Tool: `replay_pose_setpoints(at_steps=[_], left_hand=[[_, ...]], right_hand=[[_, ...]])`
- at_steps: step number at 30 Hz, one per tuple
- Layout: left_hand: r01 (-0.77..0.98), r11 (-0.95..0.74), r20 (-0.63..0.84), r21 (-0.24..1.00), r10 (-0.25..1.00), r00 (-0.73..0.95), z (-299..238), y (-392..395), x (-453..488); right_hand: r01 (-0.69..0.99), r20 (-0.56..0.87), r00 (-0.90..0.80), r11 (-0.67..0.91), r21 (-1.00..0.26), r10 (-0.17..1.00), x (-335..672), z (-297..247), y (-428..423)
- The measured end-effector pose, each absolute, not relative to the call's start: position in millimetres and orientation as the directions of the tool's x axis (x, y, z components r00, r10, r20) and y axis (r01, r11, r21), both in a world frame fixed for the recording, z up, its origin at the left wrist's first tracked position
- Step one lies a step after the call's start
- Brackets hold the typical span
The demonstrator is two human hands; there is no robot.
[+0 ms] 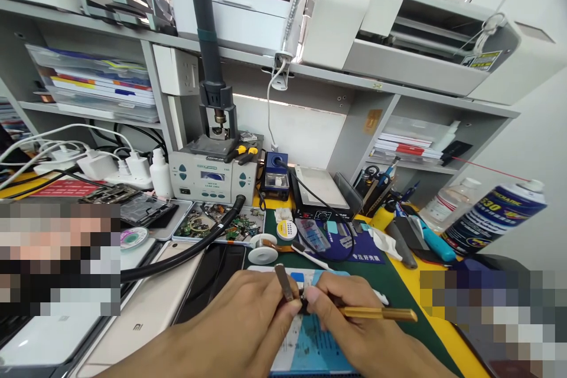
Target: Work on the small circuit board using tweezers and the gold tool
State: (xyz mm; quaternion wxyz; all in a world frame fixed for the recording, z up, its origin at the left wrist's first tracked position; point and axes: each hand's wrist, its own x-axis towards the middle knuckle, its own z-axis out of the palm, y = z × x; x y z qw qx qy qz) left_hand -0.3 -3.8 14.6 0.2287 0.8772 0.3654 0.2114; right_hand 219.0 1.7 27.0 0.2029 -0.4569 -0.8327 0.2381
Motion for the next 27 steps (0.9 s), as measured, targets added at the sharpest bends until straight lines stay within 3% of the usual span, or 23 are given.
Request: replay_pose_setpoints(at_steps=[27], left_hand=[[0.544,-0.637,0.212,0.546,0.733,0.646,13.5,-3.9,-1.7]], right_hand=[[0.641,0.123,-0.514,0.476,-0.602,0.849,217.9,27.6,1.7]])
